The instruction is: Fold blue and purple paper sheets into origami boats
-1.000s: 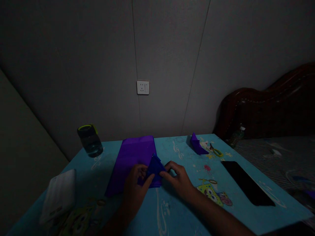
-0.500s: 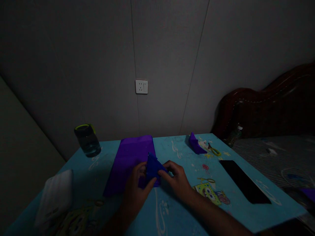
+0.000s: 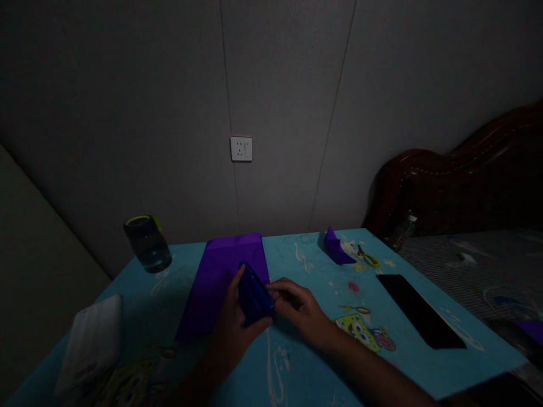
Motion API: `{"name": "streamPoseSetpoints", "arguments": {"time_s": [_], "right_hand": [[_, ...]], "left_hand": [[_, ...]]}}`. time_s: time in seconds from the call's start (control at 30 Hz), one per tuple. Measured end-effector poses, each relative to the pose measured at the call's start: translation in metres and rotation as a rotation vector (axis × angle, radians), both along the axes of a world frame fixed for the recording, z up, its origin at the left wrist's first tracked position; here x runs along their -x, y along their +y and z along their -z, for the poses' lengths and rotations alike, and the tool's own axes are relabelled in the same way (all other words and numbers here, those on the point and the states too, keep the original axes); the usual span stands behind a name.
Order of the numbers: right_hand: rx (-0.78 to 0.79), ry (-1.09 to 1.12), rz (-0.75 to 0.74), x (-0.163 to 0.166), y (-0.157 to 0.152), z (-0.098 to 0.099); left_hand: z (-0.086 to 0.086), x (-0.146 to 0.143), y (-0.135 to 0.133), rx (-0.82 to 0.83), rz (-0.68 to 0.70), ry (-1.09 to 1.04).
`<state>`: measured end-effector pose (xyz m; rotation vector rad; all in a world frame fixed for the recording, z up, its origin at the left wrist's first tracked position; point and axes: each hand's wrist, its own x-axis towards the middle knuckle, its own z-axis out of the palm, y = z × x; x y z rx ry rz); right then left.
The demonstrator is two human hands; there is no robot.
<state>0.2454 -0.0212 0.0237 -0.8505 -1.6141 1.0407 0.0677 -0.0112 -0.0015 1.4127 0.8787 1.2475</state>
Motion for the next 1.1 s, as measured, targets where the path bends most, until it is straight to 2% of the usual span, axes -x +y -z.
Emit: {"name": "streamPoseSetpoints", "arguments": {"time_s": [0.07,0.17,0.27,0.47,0.67,0.83,0.97,1.1], "right_hand": [[-0.018,-0.036,-0.016,-0.001,0.0,-0.001],[0.035,-0.038,-0.102,-0.003,-0.001,-0.001],[0.074,-0.029,-0.176,-0.006,-0.001,-0.001],[-0.127,-0.202,-0.034,-0.009,0.004,-0.003],[-0.229,-0.388,0.056,-0.011,0.005,0.0],[-0.136,-0.467,0.108,-0.011,0.003,-0.001],[-0.073,-0.455,0.111,-0.011,0.003,0.001],[-0.068,-0.468,0.115,-0.01,0.004,0.003]], "left_hand": [[-0.001,0.0,-0.002,0.028,0.067,-0.046],[0.001,0.0,-0.003,0.043,0.161,-0.099],[0.001,-0.001,-0.001,0.043,0.158,-0.02],[0.0,0.005,0.004,-0.149,-0.1,0.402],[0.0,0.014,0.006,-0.29,-0.052,0.616],[-0.003,0.012,0.0,-0.33,0.024,0.74],[-0.008,0.005,-0.004,-0.278,0.054,0.654],[-0.01,0.0,-0.004,-0.05,0.098,0.457]]}}
